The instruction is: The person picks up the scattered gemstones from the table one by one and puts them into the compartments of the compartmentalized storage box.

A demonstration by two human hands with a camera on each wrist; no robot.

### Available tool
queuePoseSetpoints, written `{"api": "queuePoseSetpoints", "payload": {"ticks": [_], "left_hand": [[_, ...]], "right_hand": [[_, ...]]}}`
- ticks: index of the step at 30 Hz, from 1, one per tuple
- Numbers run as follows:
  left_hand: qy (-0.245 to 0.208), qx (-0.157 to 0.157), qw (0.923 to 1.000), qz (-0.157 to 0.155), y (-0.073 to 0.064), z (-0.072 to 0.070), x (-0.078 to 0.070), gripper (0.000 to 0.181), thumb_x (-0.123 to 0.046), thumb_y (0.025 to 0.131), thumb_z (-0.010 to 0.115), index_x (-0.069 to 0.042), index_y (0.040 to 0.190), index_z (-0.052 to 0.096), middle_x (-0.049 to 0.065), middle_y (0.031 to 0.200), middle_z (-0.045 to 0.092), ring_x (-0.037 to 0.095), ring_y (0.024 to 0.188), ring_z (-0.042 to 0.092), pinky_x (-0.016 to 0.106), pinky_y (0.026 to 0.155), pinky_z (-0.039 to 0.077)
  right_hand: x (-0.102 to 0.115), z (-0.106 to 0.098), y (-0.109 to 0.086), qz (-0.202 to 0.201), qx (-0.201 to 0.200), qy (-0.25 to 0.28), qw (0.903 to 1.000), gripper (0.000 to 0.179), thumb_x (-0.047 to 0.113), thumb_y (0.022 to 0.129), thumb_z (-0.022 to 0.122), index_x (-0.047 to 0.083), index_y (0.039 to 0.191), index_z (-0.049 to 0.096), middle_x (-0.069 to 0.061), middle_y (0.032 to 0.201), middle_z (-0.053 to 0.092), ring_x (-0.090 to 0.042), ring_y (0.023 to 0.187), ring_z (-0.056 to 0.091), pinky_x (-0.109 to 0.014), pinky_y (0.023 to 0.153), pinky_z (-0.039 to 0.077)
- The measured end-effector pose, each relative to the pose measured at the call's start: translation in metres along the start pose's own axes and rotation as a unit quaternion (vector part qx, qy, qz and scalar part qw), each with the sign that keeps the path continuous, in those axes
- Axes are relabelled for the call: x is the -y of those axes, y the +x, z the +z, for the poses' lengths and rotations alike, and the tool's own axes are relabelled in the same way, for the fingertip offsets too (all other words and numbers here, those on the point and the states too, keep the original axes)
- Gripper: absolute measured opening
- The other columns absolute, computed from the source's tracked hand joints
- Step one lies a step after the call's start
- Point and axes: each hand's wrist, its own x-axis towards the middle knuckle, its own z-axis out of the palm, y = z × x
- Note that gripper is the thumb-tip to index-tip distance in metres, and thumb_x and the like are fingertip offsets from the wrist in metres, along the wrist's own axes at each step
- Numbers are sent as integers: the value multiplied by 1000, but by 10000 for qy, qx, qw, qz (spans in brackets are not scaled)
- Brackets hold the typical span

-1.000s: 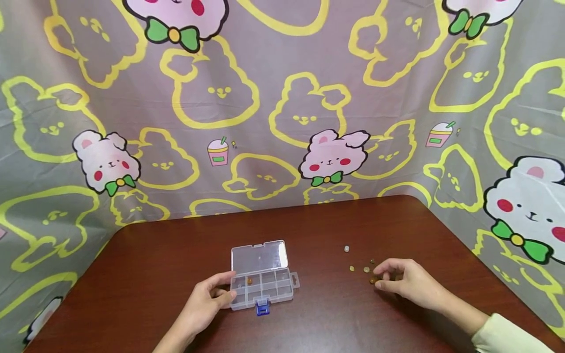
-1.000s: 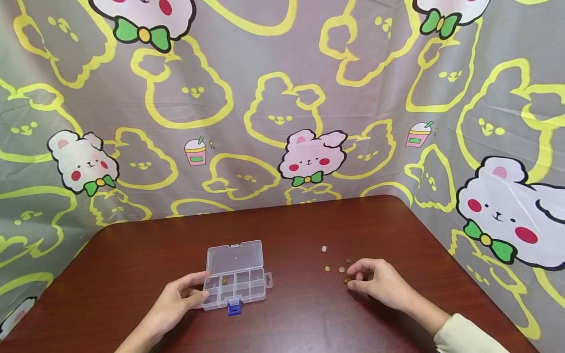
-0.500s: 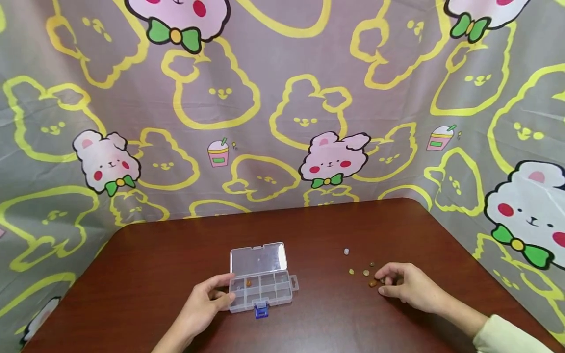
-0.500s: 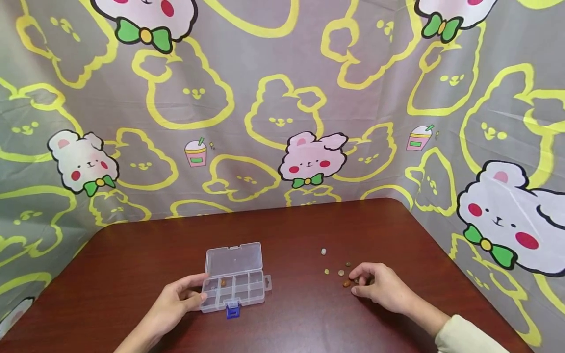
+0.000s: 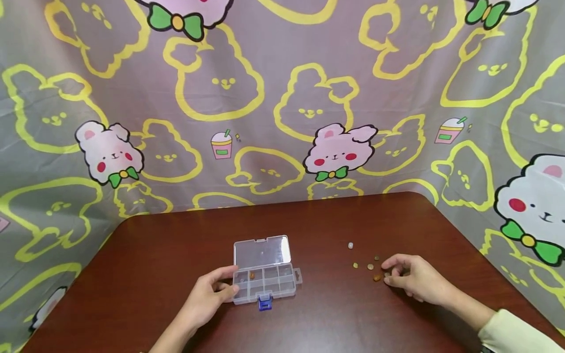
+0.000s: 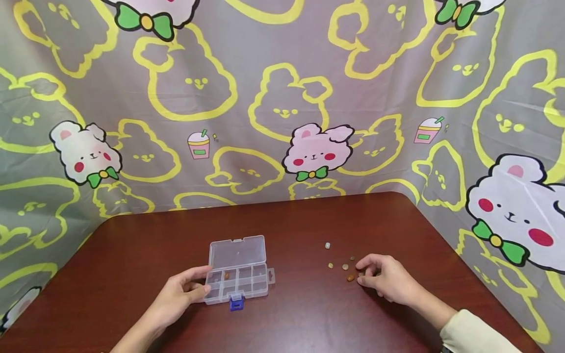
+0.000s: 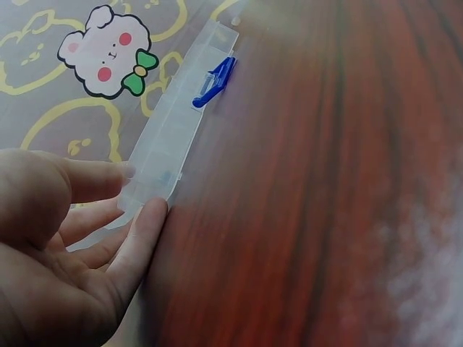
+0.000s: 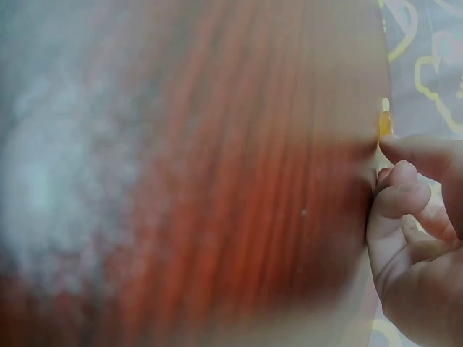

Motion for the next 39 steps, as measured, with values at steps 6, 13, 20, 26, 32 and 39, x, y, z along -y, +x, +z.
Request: {"api": "queuePoseSetpoints", "payload": {"ticks": [6,13,20,26,32,39], "left_hand": [[-17,25,10000,-16,-1,-1,-1,46,3,88,72,4,132,60,21,123,63,21,85,65,27,70,56],[-70,38,10000,6,1,1,0,46,5,88,71,5,132,60,21,122,64,21,85,65,26,69,55],[-76,54,10000,-18,1,0,-2,45,5,89,70,5,133,59,22,121,64,22,86,65,26,70,55],[-27,11,10000,-24,2,-1,-5,45,6,88,70,4,132,61,21,121,64,22,86,65,26,70,55],[29,3,10000,-63,2,-2,-4,45,6,88,70,4,132,61,21,121,64,21,85,66,26,69,55],[80,-77,9999,-121,2,-1,-5,45,7,88,71,2,132,62,18,123,64,21,85,65,26,69,55]], "right_hand": [[1,0,3,92,50,-71,9999,25,13,91,74,-1,109,64,-6,75,59,-9,42,42,-26,34,39],[0,-2,1,147,-6,-231,9996,20,13,92,73,1,106,66,-7,72,58,-10,42,43,-28,34,41],[3,-2,2,175,-80,-423,9989,13,11,92,72,3,99,66,-7,70,56,-11,41,42,-28,34,41],[4,-1,4,114,-41,-393,9992,13,9,92,72,2,98,64,-8,74,58,-12,43,45,-28,35,42],[7,-3,3,123,131,-354,9992,14,11,95,69,1,99,61,-10,78,57,-13,45,47,-29,36,44],[14,-6,2,105,20,-408,9991,15,12,95,69,1,101,61,-11,75,56,-14,44,46,-30,35,43]]}}
